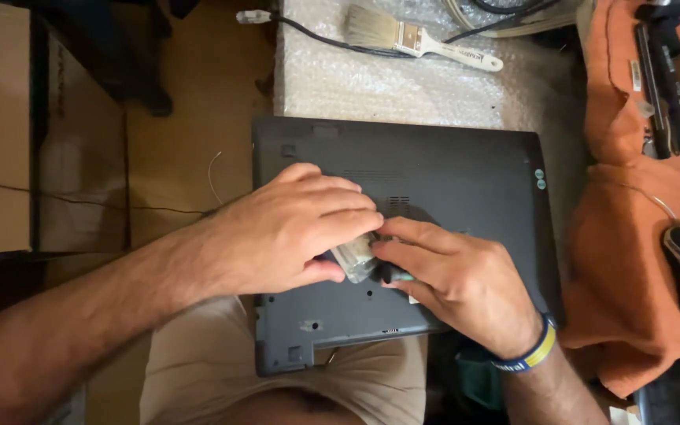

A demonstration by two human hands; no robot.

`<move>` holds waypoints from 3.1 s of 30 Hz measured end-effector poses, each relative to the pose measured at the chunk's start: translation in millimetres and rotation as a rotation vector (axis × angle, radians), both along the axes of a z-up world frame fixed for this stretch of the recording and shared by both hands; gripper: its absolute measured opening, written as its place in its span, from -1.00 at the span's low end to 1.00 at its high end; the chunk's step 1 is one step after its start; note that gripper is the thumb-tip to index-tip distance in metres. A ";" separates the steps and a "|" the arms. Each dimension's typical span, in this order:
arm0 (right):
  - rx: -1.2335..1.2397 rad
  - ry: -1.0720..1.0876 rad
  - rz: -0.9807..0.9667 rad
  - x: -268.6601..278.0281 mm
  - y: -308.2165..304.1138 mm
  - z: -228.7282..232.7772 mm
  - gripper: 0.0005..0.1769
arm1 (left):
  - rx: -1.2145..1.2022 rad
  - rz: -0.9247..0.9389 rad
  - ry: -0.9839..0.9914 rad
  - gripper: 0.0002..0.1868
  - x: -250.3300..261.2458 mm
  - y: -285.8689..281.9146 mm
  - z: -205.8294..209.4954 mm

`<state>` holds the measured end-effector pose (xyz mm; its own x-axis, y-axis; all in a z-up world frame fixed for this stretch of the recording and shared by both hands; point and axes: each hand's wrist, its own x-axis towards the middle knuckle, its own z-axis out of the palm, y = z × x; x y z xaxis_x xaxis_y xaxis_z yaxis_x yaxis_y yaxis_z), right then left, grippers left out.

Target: Disassembling a laptop by removing screws and internal components using a screwdriver

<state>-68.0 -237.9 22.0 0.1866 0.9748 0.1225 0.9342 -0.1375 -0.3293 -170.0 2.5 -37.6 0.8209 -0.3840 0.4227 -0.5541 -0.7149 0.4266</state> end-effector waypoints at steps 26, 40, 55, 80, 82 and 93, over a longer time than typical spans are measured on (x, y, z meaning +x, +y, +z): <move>-0.052 -0.183 -0.225 -23.7 0.3 -4.2 -0.46 | -0.061 0.067 0.023 -0.15 -6.8 -6.7 -2.8; 0.185 0.379 -0.653 -75.7 -37.8 -12.5 -0.75 | -0.385 -0.076 0.064 -0.48 -20.0 -31.7 45.5; 0.600 1.547 -0.654 -84.6 -52.9 -54.8 -0.91 | -0.405 -0.160 0.082 -0.48 -13.2 -54.8 41.0; 0.317 1.173 -0.779 -45.6 -31.3 -16.3 -0.78 | -0.417 -0.208 0.238 -0.50 14.3 -59.1 32.0; 0.299 1.166 -0.770 -42.9 -30.5 -14.1 -0.80 | -0.426 -0.203 0.217 -0.51 15.9 -61.7 31.0; 0.300 1.233 -0.815 -39.9 -23.8 -19.8 -0.82 | -0.279 0.063 -0.141 -0.70 15.7 -78.8 28.0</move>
<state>-107.9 -261.7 2.2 0.7805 0.5247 -0.3400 -0.2376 -0.2541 -0.9375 -154.4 -76.4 -9.6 0.7653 -0.1878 0.6157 -0.5800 -0.6160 0.5331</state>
